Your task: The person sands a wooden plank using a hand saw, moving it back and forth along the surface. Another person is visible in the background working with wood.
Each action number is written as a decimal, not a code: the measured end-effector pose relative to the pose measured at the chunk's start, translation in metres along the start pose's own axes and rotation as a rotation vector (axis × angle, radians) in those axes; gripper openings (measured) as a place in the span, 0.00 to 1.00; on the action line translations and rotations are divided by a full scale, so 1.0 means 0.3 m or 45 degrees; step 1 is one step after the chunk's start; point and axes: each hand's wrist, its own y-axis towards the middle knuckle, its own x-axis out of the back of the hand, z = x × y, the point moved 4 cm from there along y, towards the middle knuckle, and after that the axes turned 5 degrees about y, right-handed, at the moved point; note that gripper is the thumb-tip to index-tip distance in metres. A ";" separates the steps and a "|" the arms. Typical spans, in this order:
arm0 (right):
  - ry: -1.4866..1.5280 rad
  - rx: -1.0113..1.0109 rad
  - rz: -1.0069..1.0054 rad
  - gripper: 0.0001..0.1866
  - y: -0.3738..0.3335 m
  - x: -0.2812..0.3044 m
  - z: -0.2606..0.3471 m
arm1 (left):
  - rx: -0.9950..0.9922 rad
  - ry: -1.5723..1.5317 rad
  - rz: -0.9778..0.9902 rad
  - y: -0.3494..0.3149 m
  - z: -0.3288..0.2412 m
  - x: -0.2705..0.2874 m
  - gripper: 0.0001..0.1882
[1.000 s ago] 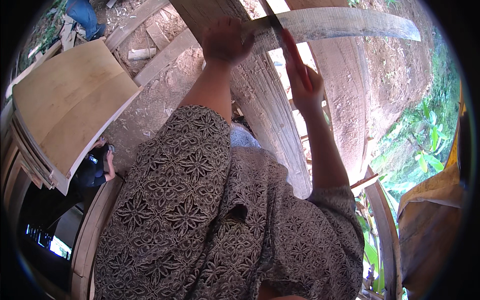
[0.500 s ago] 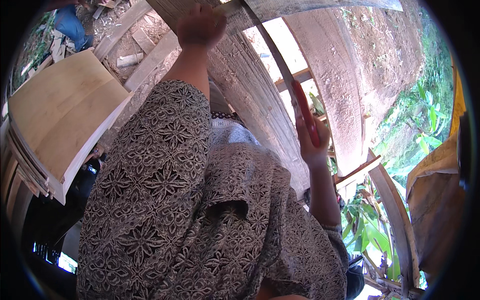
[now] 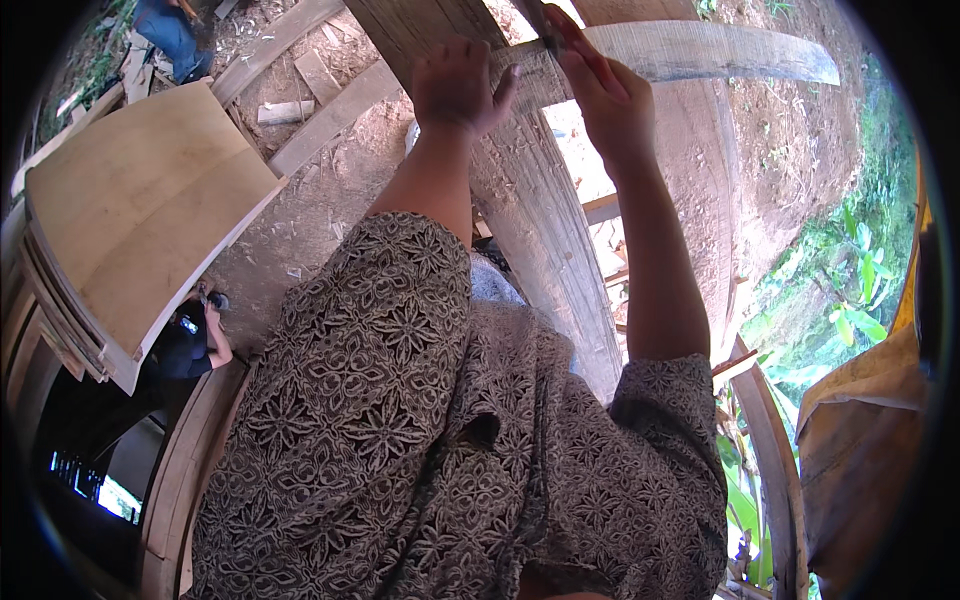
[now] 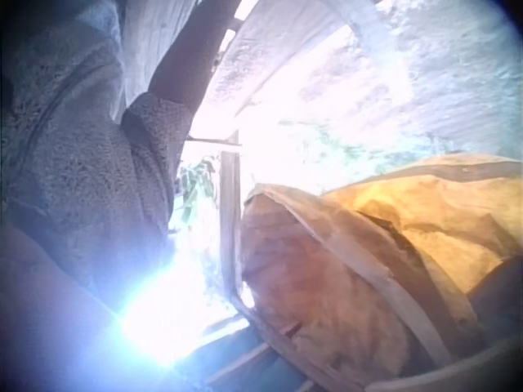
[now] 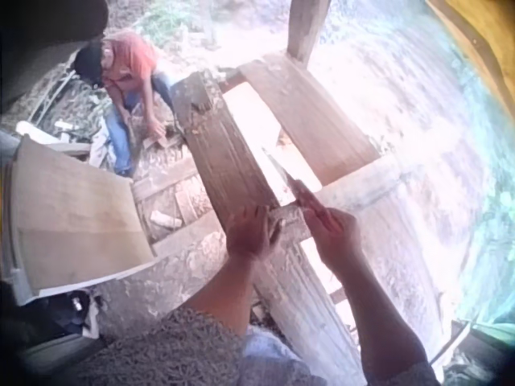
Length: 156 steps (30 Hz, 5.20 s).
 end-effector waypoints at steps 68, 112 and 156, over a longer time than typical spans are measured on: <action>-0.177 -0.234 0.011 0.17 -0.885 0.483 -0.049 | 0.058 -0.124 -0.218 -0.010 0.028 0.023 0.20; -0.213 -0.044 0.026 0.22 0.074 -0.076 0.002 | 0.012 -0.087 0.027 -0.034 -0.002 -0.011 0.25; -0.144 -0.324 0.047 0.16 -0.547 0.294 -0.043 | -0.016 -0.028 -0.121 -0.034 0.027 -0.022 0.23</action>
